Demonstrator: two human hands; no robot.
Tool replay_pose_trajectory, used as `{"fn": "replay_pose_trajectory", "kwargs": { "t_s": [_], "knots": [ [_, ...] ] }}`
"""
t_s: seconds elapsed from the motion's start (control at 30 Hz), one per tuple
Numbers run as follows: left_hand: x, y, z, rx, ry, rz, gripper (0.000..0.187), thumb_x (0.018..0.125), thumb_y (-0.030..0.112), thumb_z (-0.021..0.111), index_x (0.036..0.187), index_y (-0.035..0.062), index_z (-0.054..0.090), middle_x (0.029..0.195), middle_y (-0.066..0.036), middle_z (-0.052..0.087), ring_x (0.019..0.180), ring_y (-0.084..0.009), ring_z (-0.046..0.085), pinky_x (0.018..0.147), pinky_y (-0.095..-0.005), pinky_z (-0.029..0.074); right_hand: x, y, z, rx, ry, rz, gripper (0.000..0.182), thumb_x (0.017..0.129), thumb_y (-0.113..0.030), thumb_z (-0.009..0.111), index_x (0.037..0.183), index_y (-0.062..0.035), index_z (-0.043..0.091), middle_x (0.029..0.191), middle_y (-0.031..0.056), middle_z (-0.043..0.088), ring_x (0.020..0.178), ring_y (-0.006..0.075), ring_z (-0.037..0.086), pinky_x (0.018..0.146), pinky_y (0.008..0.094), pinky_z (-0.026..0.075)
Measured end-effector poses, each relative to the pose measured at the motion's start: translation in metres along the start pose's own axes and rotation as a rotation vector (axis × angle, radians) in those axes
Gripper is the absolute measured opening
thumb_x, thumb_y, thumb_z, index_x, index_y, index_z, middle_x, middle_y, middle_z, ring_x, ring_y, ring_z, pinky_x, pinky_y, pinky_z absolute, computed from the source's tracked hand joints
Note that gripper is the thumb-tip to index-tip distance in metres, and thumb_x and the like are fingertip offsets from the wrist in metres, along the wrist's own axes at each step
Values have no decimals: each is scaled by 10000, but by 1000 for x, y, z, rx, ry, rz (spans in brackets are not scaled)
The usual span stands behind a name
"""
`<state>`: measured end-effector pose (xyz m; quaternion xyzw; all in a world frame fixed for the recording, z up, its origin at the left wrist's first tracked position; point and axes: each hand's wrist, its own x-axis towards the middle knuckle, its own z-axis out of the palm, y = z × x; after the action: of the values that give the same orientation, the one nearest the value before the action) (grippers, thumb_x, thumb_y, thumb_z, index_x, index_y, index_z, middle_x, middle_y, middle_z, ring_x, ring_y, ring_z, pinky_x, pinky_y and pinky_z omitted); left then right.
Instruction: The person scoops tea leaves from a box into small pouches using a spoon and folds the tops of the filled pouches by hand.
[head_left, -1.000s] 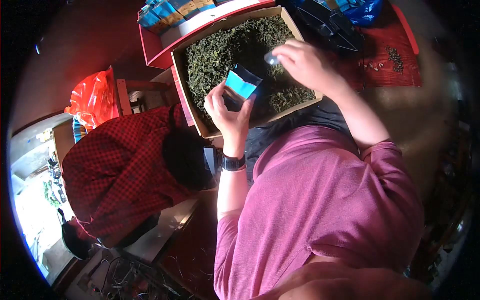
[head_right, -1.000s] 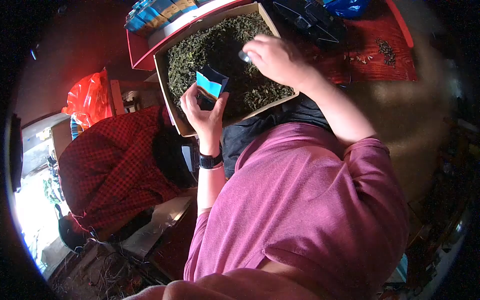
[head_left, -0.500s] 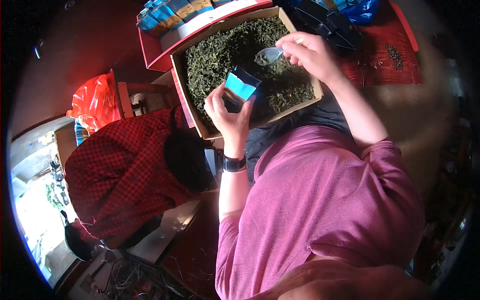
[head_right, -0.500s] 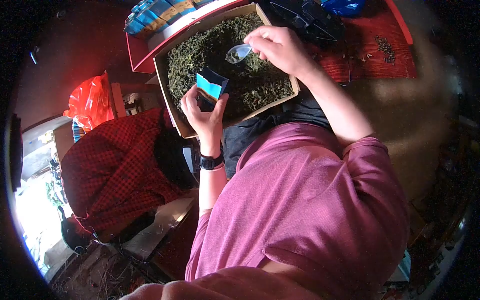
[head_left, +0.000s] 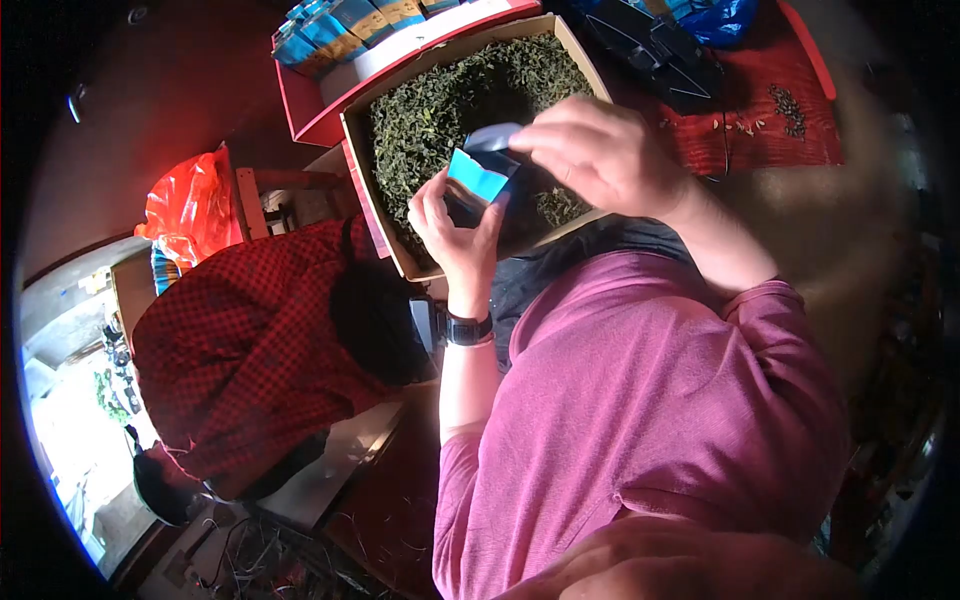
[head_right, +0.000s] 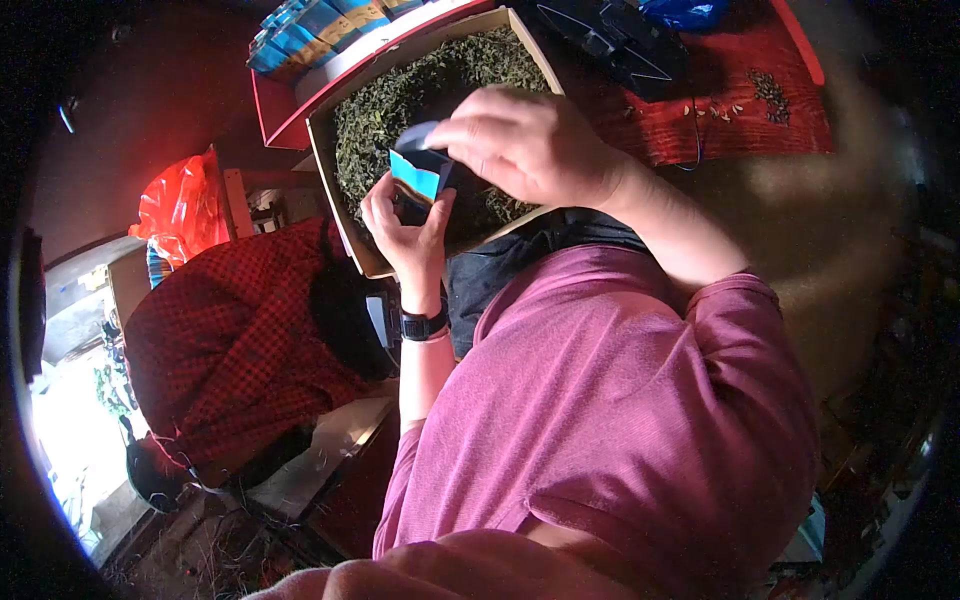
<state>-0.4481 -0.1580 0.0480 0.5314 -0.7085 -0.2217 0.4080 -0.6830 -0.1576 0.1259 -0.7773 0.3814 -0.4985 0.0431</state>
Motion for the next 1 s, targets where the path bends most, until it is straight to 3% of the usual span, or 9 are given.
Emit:
{"fn": "replay_pose_trajectory", "kwargs": {
  "t_s": [0.1, 0.23, 0.27, 0.43, 0.53, 0.67, 0.8, 0.97, 1.0],
  "knots": [
    [0, -3, 1, 26, 14, 18, 729, 709, 224, 936, 1325, 29, 598, 1236, -135, 569, 1154, -300, 548, 1008, -406, 450, 7, 4, -9, -21, 67, 136, 154, 952, -72, 710, 1106, -72, 727, 933, 77, 708, 774, 221, 703, 657, 323, 564],
    [0, 0, 0, 47, 23, 28, 728, 719, 269, 942, 1313, 17, 605, 1227, -117, 588, 1125, -268, 555, 951, -377, 460, -12, 28, -1, -117, -15, 283, 162, 971, -52, 661, 1121, -43, 723, 955, 115, 704, 839, 273, 706, 723, 336, 556],
    [0, 0, 0, 47, 22, 27, 728, 719, 269, 942, 1313, 17, 605, 1227, -117, 588, 1125, -268, 555, 951, -377, 460, -21, 37, 6, -116, -75, 358, 99, 965, -112, 664, 1038, -77, 720, 960, 112, 722, 859, 311, 725, 736, 393, 576],
    [0, -1, 1, 35, 35, 45, 722, 723, 275, 940, 1310, 19, 605, 1227, -111, 590, 1124, -263, 560, 930, -372, 467, -65, 60, 50, 54, -318, 565, 87, 956, -113, 645, 953, -60, 714, 946, 136, 738, 878, 319, 729, 780, 426, 576],
    [-1, -4, 1, 69, 29, 55, 721, 725, 273, 941, 1311, 23, 603, 1227, -110, 588, 1122, -261, 563, 923, -372, 472, -54, 58, 40, 154, -197, 635, 120, 961, -135, 657, 967, -52, 744, 908, 121, 766, 831, 260, 752, 733, 373, 578],
    [-1, -3, 1, 60, 29, 53, 722, 726, 269, 942, 1313, 25, 601, 1226, -109, 585, 1118, -263, 566, 920, -373, 474, -32, 51, 13, 247, -163, 802, 201, 1012, -155, 634, 1100, -26, 759, 904, 24, 742, 794, 72, 652, 703, 234, 523],
    [0, -4, 1, 58, 35, 65, 719, 723, 266, 945, 1307, 25, 604, 1216, -113, 587, 1108, -265, 568, 925, -374, 471, -15, 37, -7, 399, -66, 799, 226, 1031, -161, 613, 1158, -25, 741, 926, 17, 732, 777, 52, 634, 674, 207, 501],
    [0, -3, 1, 62, 33, 66, 717, 717, 262, 948, 1301, 26, 607, 1205, -118, 590, 1111, -270, 567, 940, -377, 466, 1, 6, -13, 358, -3, 475, 196, 1032, -109, 614, 1155, -19, 738, 976, 29, 724, 824, 77, 661, 702, 227, 528],
    [-1, 0, 0, 41, 19, 44, 718, 715, 231, 934, 1318, 32, 599, 1218, -140, 579, 1139, -307, 558, 990, -411, 455, 1, 3, -13, 259, -29, 397, 173, 1021, -99, 639, 1135, -14, 738, 1008, 62, 728, 857, 125, 695, 731, 253, 551]
  ]
}}
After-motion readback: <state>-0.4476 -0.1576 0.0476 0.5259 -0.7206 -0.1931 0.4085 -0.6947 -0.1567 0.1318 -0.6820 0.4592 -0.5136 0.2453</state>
